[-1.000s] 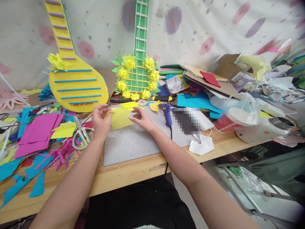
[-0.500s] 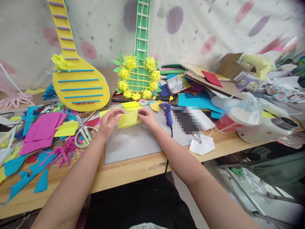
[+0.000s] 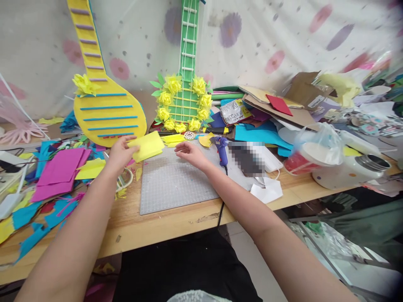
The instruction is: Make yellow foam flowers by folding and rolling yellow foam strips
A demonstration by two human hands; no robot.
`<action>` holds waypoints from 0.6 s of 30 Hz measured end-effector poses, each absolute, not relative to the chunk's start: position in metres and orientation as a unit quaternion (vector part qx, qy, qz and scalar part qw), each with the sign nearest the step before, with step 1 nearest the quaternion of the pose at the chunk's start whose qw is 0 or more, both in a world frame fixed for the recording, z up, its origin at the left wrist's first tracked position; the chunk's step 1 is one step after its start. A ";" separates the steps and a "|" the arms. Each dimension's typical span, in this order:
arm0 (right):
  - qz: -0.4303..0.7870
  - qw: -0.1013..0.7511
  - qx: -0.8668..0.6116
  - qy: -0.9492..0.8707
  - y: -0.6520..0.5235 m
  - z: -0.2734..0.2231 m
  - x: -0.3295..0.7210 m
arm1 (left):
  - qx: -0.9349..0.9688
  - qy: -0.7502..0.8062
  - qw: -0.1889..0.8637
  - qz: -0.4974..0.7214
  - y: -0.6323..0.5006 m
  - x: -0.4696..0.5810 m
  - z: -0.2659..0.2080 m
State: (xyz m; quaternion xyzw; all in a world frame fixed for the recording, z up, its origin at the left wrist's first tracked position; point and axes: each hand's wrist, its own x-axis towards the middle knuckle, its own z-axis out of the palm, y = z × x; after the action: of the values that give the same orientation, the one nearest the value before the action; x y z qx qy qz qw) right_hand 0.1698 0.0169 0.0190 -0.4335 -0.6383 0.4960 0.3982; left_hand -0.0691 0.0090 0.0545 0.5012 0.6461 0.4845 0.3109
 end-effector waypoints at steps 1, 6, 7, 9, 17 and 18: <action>0.440 0.372 -0.447 -0.684 0.019 0.023 0.164 | 0.489 0.664 0.302 0.478 0.010 -0.079 0.058; 0.121 0.182 -0.386 -0.896 0.035 0.038 0.118 | 0.405 0.707 0.293 0.500 0.010 -0.109 0.067; 0.071 0.138 -0.367 -0.917 0.038 0.039 0.107 | 0.392 0.710 0.296 0.504 0.009 -0.111 0.069; 0.006 0.062 -0.338 -0.939 0.043 0.039 0.088 | 0.373 0.716 0.294 0.512 0.006 -0.112 0.073; 0.095 0.143 -0.481 -0.860 0.059 0.027 0.074 | 0.347 0.733 0.290 0.509 0.000 -0.127 0.076; 0.128 0.180 -0.517 -0.827 0.061 0.027 0.077 | 0.345 0.740 0.292 0.498 0.001 -0.128 0.074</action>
State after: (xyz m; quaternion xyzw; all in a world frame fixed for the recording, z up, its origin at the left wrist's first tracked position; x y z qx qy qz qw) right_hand 0.0771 0.0614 0.0275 -0.5167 -0.8272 0.1276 0.1805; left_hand -0.1280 0.0006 0.0745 0.3447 0.7405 0.4977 0.2919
